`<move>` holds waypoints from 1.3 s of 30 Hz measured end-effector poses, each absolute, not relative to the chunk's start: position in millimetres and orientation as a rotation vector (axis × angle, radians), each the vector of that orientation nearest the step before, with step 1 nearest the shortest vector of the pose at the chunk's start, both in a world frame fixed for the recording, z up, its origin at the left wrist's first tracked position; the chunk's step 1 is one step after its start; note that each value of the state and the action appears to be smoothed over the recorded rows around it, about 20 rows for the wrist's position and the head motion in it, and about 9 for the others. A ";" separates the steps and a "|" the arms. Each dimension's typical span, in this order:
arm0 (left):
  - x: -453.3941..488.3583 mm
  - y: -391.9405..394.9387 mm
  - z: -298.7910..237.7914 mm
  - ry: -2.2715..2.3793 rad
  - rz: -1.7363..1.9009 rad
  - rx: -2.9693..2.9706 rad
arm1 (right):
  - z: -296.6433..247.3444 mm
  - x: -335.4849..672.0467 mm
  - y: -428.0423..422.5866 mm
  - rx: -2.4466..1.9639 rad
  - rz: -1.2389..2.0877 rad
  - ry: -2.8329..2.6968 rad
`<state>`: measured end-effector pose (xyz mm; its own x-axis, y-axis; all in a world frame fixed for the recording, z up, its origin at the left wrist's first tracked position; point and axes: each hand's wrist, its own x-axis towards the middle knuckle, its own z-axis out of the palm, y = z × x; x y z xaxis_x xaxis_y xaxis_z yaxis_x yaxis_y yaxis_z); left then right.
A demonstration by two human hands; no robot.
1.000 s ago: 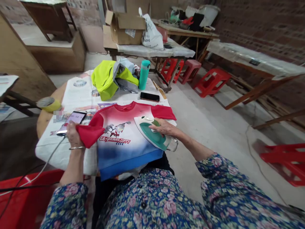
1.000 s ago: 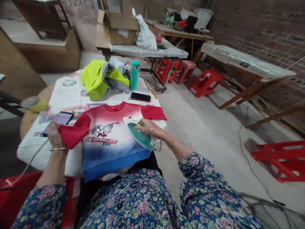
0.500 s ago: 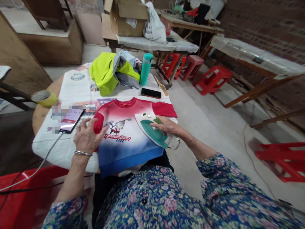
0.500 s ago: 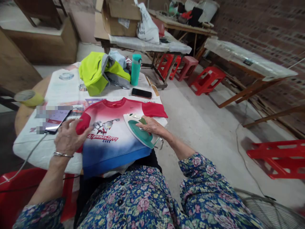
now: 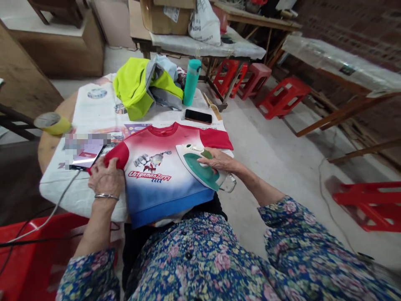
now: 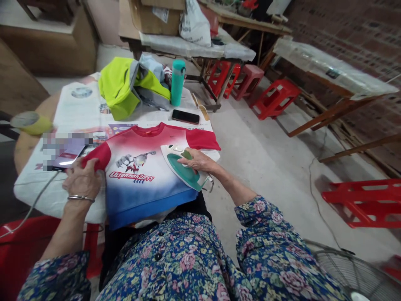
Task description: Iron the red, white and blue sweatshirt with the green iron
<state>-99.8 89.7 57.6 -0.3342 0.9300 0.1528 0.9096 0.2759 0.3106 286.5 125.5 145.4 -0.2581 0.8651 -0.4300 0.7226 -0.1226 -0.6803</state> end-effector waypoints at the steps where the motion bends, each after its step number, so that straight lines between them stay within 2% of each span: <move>1: -98.8 89.1 51.3 2.440 0.581 1.817 | 147.2 283.9 124.4 -1.797 1.330 -1.980; 7: -107.6 85.7 12.0 2.417 0.937 1.789 | 154.1 238.0 118.9 -1.585 1.366 -2.002; 12: -114.0 88.3 -1.3 2.332 1.037 1.725 | 151.3 173.0 126.7 -1.422 1.466 -2.020; 17: -116.4 90.0 -4.9 2.327 1.124 1.666 | 148.3 108.3 148.8 -1.245 1.282 -2.325; 22: -118.6 89.3 -5.0 2.322 1.020 1.721 | 160.4 84.2 182.6 -1.338 1.107 -2.526; 26: -115.6 90.0 -1.1 2.336 0.987 1.717 | 168.2 105.5 209.9 -1.541 0.921 -2.391; 31: -112.5 92.5 3.0 2.351 0.990 1.673 | 156.4 170.4 225.6 -1.703 0.912 -2.118; 39: -114.6 92.8 8.8 2.353 0.969 1.681 | 141.0 280.5 162.0 -1.798 0.963 -1.797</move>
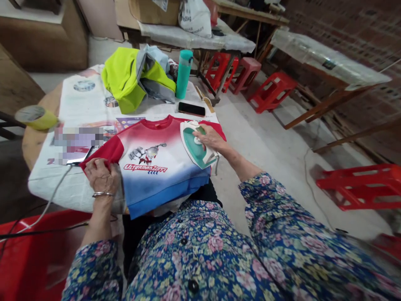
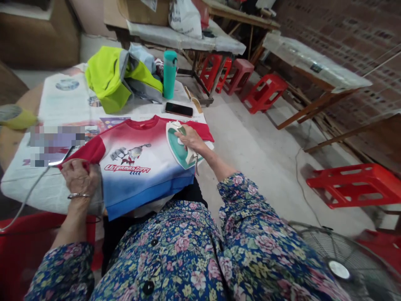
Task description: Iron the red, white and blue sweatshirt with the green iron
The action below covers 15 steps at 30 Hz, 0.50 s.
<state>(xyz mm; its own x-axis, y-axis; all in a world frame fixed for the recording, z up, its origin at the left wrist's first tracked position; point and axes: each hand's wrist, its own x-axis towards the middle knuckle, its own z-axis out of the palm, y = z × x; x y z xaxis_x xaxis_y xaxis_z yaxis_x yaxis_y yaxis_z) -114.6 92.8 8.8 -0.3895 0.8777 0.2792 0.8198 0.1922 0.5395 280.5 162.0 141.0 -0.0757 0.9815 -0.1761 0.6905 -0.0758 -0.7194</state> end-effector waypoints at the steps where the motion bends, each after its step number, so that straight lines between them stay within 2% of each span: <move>1: -113.2 92.4 10.2 2.342 0.973 1.707 | 140.2 285.7 152.1 -1.799 0.976 -1.789; 4: -107.4 91.6 13.8 2.330 0.940 1.775 | 136.7 283.5 127.0 -1.726 1.013 -1.862; 8: -104.0 93.9 15.9 2.396 0.922 1.721 | 133.5 247.7 109.8 -1.387 1.012 -2.092; 15: -107.1 94.8 16.1 2.423 0.913 1.680 | 135.9 181.8 100.7 -0.967 1.283 -2.561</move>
